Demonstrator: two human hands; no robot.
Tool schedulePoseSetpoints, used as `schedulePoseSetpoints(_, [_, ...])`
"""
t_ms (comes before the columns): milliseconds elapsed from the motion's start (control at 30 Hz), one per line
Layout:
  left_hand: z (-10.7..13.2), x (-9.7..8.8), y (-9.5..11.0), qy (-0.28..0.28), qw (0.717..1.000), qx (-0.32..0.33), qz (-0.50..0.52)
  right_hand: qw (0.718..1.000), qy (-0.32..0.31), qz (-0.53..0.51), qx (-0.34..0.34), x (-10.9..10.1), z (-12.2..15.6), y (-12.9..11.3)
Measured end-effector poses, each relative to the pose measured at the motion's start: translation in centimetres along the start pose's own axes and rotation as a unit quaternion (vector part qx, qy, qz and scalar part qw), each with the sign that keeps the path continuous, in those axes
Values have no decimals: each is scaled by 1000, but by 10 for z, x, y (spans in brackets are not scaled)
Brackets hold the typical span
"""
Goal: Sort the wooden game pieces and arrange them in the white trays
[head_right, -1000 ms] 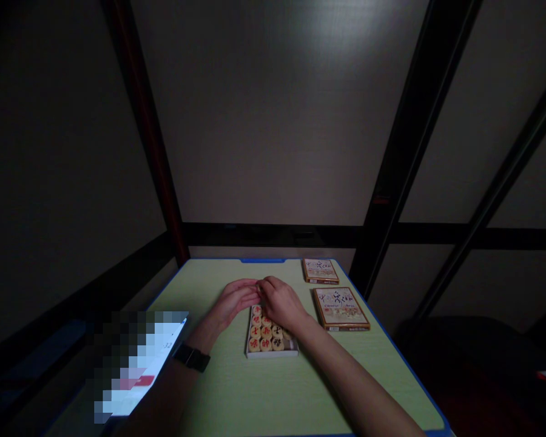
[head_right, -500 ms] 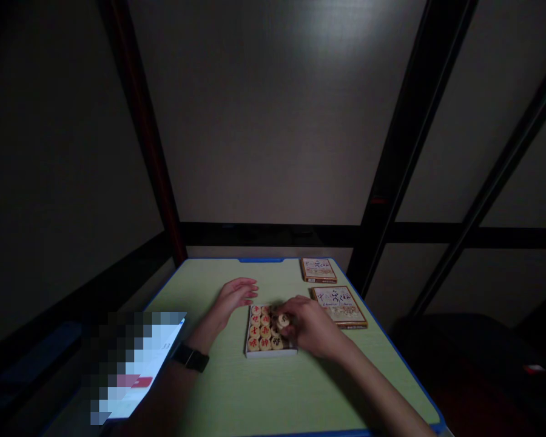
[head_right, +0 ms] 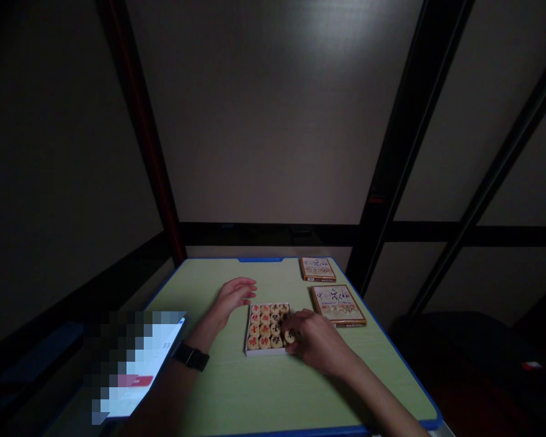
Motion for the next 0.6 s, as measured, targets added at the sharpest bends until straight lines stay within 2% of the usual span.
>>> schedulePoseSetpoints(300, [0, -1, 0, 4, 1000, 2, -6, 1000, -2, 19, -7, -2, -2, 6])
schedulePoseSetpoints(600, [-2, -2, 0, 7, 1000, 11, -15, 999, -30, 35, 0, 6, -4, 2])
Point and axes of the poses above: each hand's wrist, its own z-axis away from the middle knuckle, its own x-axis out of the palm, y = z × x, the point moved 9 cm from there along -z, towards the middle knuckle, and after that the axes turned 14 degrees about -z, right-handed, at the moved point
